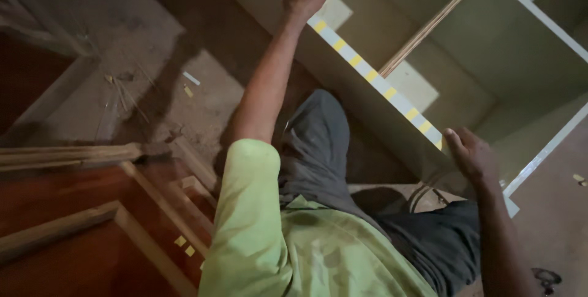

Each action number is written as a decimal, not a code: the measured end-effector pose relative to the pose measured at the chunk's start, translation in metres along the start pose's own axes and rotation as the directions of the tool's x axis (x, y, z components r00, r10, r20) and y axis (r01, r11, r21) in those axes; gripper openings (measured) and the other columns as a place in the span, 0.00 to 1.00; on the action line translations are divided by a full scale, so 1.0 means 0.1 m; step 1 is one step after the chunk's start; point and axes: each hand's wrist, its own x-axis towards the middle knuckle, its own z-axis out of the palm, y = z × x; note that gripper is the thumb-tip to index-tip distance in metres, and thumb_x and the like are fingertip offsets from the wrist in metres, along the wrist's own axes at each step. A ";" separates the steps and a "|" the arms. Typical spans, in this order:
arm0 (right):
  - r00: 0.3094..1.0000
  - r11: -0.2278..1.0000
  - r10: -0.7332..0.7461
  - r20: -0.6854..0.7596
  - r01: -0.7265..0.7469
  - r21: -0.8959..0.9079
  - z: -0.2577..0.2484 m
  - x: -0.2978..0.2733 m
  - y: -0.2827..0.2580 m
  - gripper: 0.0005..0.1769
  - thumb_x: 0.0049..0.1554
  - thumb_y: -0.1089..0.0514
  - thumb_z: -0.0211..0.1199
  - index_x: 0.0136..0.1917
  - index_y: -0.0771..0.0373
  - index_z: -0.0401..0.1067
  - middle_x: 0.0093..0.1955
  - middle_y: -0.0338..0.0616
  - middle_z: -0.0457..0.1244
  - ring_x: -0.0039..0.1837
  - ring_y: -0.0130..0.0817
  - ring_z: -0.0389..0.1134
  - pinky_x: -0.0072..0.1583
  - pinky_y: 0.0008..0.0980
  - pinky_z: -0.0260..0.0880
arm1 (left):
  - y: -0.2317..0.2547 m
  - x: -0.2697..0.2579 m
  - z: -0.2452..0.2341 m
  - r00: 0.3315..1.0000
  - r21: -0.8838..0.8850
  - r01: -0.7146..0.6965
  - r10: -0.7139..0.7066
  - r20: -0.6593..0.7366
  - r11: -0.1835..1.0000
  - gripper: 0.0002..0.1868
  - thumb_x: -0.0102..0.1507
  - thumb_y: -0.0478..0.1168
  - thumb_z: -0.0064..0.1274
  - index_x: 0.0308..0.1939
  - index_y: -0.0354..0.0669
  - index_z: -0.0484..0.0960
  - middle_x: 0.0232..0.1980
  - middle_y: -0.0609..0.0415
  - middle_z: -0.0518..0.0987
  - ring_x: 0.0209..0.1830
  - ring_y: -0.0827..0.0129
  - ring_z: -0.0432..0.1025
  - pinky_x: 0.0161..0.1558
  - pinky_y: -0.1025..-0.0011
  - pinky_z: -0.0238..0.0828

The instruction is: The person applies yellow and white striped tape to the edge of a white cabinet while sitting on the floor. They then stand up, walk across the workshop, and pick up a sanding block to sand the cabinet edge.

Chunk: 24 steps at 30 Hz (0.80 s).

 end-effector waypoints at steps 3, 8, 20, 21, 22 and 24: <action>0.999 0.999 -0.034 -0.020 0.034 -0.010 0.04 0.00 -0.04 0.35 0.67 0.31 0.48 0.51 0.67 0.73 0.49 0.65 0.66 0.52 0.65 0.67 0.53 0.56 0.64 | 0.14 0.11 -0.02 0.990 -0.287 0.061 -0.020 0.141 0.956 0.13 0.66 0.46 0.52 0.32 0.40 0.77 0.26 0.50 0.79 0.26 0.61 0.75 0.30 0.58 0.68; 1.000 1.000 -0.015 -0.019 0.015 -0.009 0.01 0.01 0.02 0.33 0.67 0.32 0.49 0.51 0.67 0.72 0.48 0.66 0.66 0.52 0.66 0.66 0.52 0.57 0.64 | 0.34 -0.04 -0.31 0.957 -0.616 0.181 0.007 0.290 0.766 0.18 0.71 0.50 0.44 0.34 0.44 0.81 0.26 0.59 0.77 0.26 0.74 0.74 0.30 0.66 0.70; 1.000 1.000 -0.009 -0.025 0.009 -0.011 0.03 -0.04 0.04 0.32 0.69 0.35 0.49 0.51 0.68 0.72 0.49 0.66 0.65 0.52 0.64 0.66 0.52 0.56 0.64 | -0.07 -1.83 -0.36 0.892 -0.935 0.290 -0.410 0.189 0.201 0.09 0.63 0.28 0.50 0.39 0.42 0.66 0.45 0.51 0.80 0.35 0.69 0.79 0.37 0.71 0.80; 1.000 1.000 -0.006 -0.019 0.006 -0.018 0.03 -0.05 0.03 0.32 0.69 0.35 0.48 0.52 0.68 0.72 0.49 0.66 0.66 0.51 0.63 0.67 0.52 0.55 0.64 | -0.06 -1.86 -0.31 0.855 -0.907 0.356 -0.470 0.219 0.225 0.10 0.62 0.27 0.50 0.39 0.42 0.65 0.44 0.51 0.80 0.29 0.70 0.75 0.30 0.72 0.76; 1.000 1.000 -0.003 -0.013 0.003 -0.024 0.02 -0.05 0.02 0.32 0.69 0.35 0.48 0.52 0.67 0.72 0.48 0.66 0.66 0.51 0.63 0.67 0.52 0.55 0.64 | -0.05 -1.87 -0.26 0.814 -0.874 0.421 -0.527 0.245 0.243 0.11 0.61 0.27 0.49 0.38 0.43 0.63 0.43 0.52 0.80 0.24 0.72 0.72 0.24 0.73 0.72; 0.999 0.999 -0.038 -0.037 0.037 -0.011 0.01 -0.05 0.00 0.32 0.69 0.35 0.49 0.53 0.68 0.73 0.50 0.66 0.66 0.53 0.64 0.67 0.53 0.55 0.64 | -0.03 -1.86 -0.19 0.806 -0.861 0.429 -0.546 0.229 0.272 0.11 0.63 0.27 0.50 0.46 0.38 0.67 0.48 0.49 0.81 0.28 0.69 0.70 0.28 0.70 0.69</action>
